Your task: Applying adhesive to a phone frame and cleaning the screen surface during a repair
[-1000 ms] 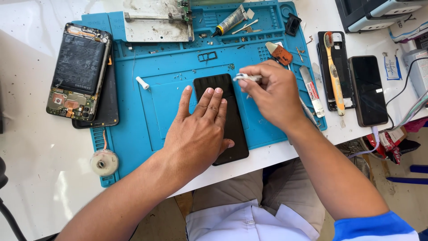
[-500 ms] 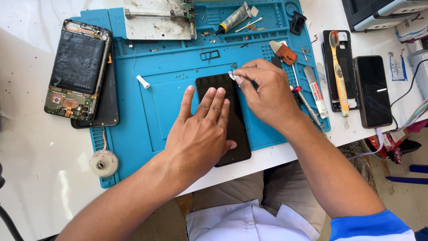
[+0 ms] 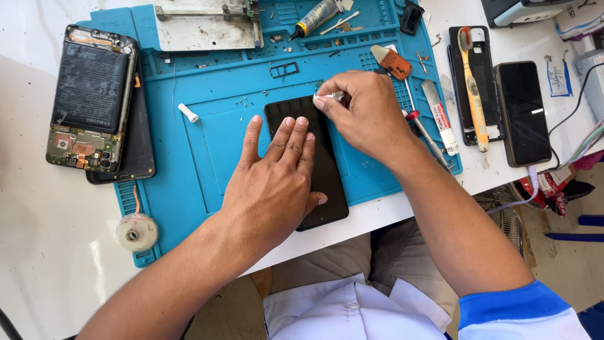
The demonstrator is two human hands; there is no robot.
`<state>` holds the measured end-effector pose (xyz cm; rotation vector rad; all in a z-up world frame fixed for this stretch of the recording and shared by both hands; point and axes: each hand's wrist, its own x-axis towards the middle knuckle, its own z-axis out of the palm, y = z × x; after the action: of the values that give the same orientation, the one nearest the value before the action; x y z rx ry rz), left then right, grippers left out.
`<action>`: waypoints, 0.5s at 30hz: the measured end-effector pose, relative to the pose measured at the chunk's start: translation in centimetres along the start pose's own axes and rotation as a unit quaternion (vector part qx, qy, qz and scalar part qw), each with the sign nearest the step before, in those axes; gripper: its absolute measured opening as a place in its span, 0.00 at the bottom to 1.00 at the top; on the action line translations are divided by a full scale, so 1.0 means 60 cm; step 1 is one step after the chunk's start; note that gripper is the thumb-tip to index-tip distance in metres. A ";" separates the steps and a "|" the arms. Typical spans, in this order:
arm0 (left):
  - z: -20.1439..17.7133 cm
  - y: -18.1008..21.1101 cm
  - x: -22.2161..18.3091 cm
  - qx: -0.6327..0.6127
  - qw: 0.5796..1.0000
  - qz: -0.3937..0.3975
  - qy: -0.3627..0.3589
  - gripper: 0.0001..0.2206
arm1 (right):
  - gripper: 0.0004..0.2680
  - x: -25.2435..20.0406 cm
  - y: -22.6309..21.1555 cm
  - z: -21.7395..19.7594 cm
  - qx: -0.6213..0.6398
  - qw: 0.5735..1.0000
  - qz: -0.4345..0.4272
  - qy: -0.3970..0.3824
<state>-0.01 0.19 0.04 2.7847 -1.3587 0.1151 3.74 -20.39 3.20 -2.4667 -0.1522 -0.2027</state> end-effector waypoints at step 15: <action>0.001 0.000 -0.001 0.001 1.000 0.000 -0.008 0.42 | 0.03 -0.177 -0.059 -0.040 -0.004 0.994 -0.006 -0.109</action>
<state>-0.03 0.22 -0.01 2.7929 -1.3626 0.0930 -7.53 -19.72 5.26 -2.4913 -0.2602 0.0621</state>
